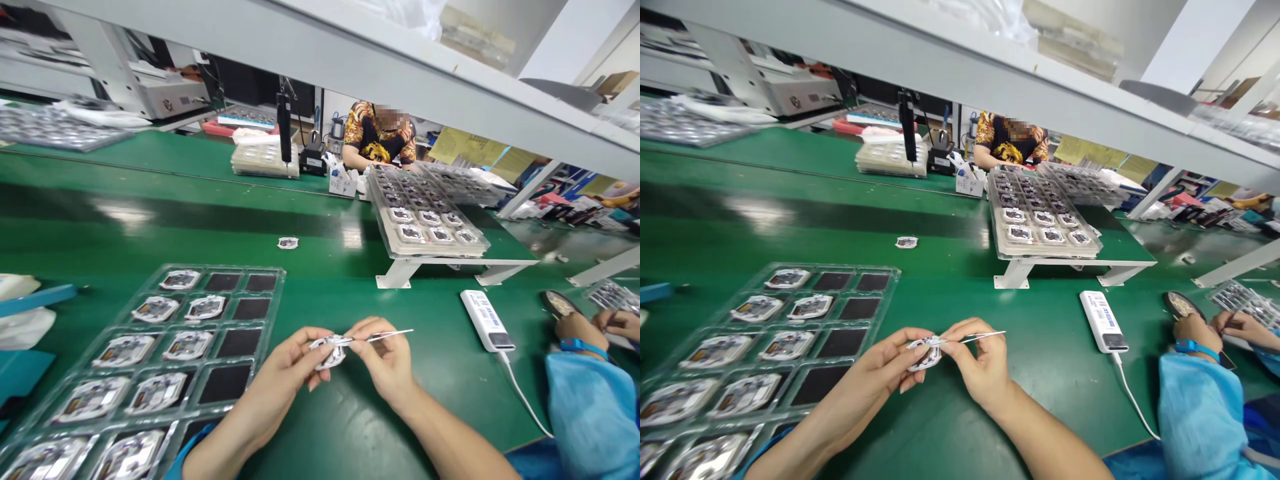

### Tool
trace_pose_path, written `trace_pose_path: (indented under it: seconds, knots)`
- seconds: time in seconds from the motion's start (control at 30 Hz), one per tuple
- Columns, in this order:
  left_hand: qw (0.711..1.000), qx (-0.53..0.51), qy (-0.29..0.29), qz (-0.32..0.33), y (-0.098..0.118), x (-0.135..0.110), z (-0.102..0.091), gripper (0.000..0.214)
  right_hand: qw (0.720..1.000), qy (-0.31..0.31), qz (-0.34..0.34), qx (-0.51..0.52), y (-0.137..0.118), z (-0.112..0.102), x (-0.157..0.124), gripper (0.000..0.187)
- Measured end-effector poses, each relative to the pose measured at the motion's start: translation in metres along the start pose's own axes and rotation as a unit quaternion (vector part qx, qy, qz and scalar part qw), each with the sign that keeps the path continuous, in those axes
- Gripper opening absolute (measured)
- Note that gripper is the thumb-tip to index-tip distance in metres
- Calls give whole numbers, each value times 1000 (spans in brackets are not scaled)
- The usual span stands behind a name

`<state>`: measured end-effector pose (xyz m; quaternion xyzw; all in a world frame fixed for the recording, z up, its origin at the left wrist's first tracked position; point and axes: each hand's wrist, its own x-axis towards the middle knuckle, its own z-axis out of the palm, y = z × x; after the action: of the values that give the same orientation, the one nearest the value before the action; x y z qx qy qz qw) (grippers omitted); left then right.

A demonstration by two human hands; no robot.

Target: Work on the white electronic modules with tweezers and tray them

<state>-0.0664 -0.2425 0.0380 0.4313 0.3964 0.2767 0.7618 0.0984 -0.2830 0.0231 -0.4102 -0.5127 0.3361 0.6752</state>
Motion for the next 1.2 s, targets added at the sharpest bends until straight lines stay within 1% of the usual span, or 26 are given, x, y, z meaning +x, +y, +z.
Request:
trace_pose_path:
  seconds: [0.07,0.2,0.27,0.37,0.53,0.7,0.97,1.2]
  knots:
    - [1000,25,6,16,-1,0,0,32,999,19,29,4,0,0,0,4]
    - [995,74,28,60,0,2,2,30,992,73,100,-5,0,0,2,18]
    - [993,84,38,77,1,4,3,30,989,73,126,-10,0,0,3,21]
    - [991,87,42,91,0,5,4,29,987,69,146,-17,0,0,4,24]
    - [988,114,36,94,-5,5,2,29,985,79,156,-5,1,0,4,25]
    - [986,137,27,94,-4,3,2,28,984,86,156,7,1,-1,5,24]
    - [986,130,37,96,-2,1,4,26,985,98,144,-14,1,0,5,26]
    - [988,116,43,93,-1,1,5,27,984,104,144,-7,2,1,4,25]
